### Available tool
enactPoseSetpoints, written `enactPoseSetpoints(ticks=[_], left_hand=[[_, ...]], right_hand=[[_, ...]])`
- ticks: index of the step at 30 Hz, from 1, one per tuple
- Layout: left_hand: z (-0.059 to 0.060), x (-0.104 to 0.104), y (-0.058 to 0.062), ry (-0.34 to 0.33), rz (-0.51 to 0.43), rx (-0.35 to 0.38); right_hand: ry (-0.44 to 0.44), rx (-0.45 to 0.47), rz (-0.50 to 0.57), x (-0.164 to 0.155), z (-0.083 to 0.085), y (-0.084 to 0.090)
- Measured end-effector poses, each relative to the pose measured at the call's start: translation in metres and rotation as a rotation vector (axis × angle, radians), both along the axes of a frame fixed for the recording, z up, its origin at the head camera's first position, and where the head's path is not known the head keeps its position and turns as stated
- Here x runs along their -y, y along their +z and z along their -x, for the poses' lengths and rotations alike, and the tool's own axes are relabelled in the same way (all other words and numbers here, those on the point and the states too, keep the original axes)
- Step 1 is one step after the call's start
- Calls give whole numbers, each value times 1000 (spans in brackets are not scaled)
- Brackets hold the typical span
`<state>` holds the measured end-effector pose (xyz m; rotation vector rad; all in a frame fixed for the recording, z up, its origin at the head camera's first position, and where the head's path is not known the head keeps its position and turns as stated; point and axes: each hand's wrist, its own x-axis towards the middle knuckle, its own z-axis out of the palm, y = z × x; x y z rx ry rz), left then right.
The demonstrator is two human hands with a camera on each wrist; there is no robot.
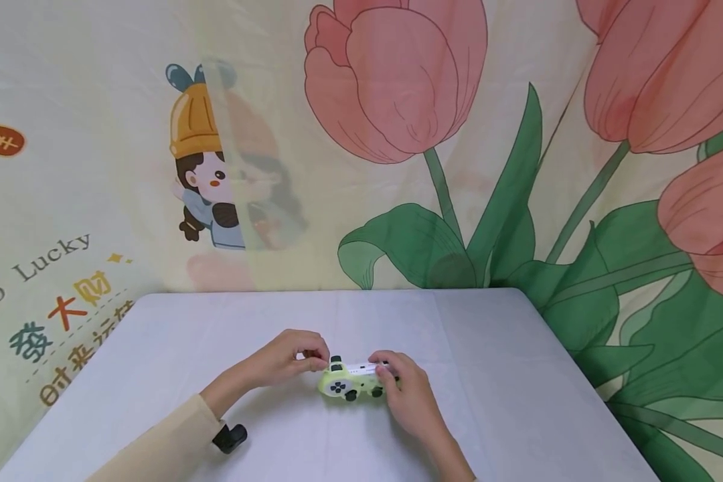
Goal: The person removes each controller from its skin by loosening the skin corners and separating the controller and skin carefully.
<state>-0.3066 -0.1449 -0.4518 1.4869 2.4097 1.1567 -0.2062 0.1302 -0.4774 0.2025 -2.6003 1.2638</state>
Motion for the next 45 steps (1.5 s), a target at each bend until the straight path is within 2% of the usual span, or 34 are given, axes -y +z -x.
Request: enactPoseSetpoints(ticks=[5,11,19,25,32,40,45], left_hand=[[-3,-2,3,57,15,50],[-5,-4,4,90,5,126],[-2,-5,9,120,37,69],[1,-15,20,72,85,61],[1,-25,34,9,198,-46],[-6,-35,51,-20,375,-322],[-12,-41,56,-35,410,-443]], right_hand=[[-21,-4,-15,1,1,0],[-35,34,-17,1,0,0],[-17,75,-16,3,0,1],[-10,77,-18,3,0,2],[4,87,-10,2,0,3],[3,69,-17,3,0,2],[-4,56,-13,3,0,1]])
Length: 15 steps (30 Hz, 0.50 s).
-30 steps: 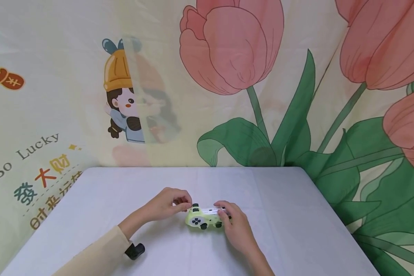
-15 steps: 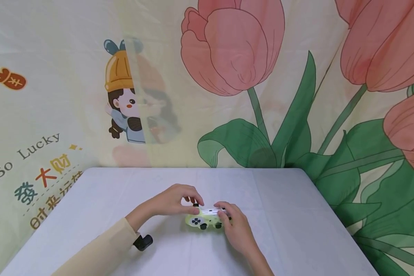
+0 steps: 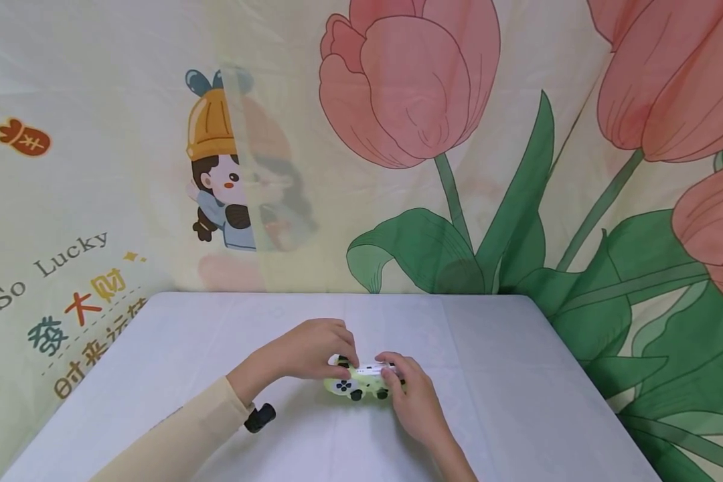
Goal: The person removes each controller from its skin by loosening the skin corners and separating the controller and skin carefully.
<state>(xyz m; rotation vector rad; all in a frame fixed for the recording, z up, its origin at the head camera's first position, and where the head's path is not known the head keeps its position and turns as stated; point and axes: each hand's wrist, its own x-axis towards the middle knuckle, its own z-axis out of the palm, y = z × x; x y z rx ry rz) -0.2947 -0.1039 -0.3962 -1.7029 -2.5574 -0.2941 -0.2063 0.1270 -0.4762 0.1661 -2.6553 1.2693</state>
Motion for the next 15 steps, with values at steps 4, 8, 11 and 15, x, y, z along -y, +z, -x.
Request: enactPoseSetpoints(ticks=[4,8,11,15], left_hand=[[-5,-3,1,-8,4,-33],[-7,-7,0,-10,9,-47],[-6,-10,-1,-16,11,-44],[-5,-12,-2,-21,6,-10]], right_hand=[[-6,-2,9,1,0,0],[-5,3,17,0,-1,-1],[0,9,17,-1,0,-1],[6,7,16,-1,1,-3]])
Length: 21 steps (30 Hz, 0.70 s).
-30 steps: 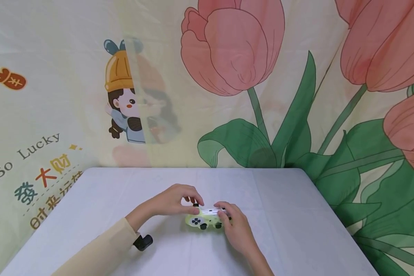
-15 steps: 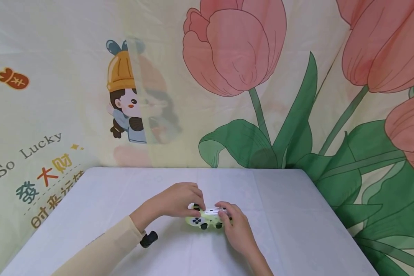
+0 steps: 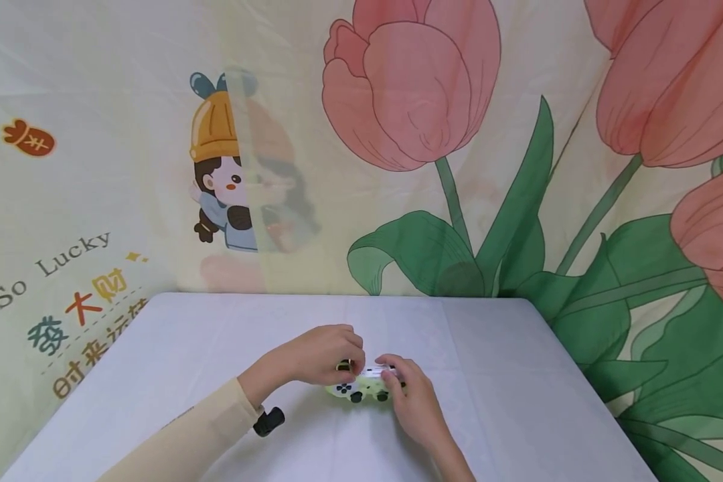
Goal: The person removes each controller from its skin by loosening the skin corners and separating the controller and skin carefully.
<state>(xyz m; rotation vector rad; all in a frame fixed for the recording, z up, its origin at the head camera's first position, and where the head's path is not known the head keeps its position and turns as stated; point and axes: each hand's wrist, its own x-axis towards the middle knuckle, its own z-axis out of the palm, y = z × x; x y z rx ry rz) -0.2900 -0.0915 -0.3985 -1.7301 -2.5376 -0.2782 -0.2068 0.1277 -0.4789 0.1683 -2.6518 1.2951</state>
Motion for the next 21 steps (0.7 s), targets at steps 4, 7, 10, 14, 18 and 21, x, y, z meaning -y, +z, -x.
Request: enactPoseSetpoints(ticks=[4,7,10,14,18,21], left_hand=[[0,-1,-2,6,-16,8],[0,-1,-2,-3,-61,-60],[1,-1,-3,-12,-117,-153],[1,0,-3,-18,-149,-215],[1,5,-4,-4,-160,-225],[1,12,-8,31,-163,-210]], right_hand=[[5,-12,1,-1,1,-1],[0,-33,-4,-2,2,-2],[-10,-51,-2,-4,2,-3],[-14,-49,-5,-5,2,-3],[-16,-49,-29,-4,2,-1],[-15,-65,-56,-3,1,0]])
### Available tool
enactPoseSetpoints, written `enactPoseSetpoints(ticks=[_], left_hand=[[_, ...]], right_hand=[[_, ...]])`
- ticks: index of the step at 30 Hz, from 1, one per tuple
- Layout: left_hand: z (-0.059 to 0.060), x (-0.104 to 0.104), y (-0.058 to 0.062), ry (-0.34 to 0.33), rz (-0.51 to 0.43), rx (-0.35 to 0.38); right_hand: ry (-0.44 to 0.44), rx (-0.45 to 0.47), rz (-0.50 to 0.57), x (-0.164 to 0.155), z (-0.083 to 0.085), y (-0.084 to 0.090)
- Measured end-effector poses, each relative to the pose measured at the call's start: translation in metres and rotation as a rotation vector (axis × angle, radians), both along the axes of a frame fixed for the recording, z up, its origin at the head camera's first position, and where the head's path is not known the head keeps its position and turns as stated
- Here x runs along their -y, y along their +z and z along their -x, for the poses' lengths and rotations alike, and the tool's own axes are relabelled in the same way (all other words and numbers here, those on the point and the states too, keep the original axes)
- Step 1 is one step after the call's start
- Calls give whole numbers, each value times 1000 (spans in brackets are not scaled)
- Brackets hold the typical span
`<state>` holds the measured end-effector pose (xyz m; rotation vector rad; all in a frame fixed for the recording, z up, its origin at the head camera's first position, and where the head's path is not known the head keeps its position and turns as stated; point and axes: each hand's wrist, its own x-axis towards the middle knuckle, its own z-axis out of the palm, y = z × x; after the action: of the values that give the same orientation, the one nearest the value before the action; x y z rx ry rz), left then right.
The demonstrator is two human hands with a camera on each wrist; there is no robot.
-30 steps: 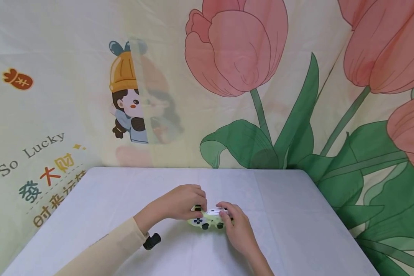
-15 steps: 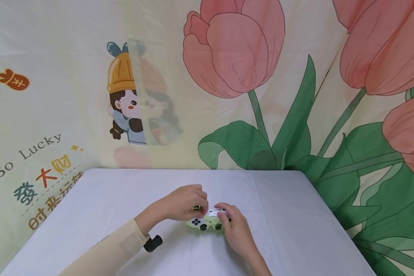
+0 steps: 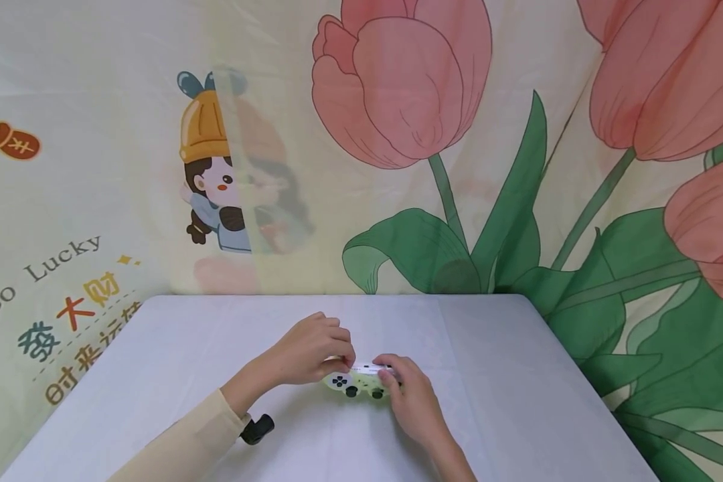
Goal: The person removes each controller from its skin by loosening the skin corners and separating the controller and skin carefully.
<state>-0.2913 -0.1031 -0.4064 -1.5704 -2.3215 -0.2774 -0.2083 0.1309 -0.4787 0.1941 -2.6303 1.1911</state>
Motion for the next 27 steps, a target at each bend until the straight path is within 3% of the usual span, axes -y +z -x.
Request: enactPoseSetpoints(ticks=[5,14,27], left_hand=[[2,12,-8,47,0,32],[8,28,-14,66,-23,120],[14,41,-39,-31,-206,213]], right_hand=[[3,-17,-45,1,0,1],[-4,7,-39,0,0,-3],[0,32,-46,0,0,1]])
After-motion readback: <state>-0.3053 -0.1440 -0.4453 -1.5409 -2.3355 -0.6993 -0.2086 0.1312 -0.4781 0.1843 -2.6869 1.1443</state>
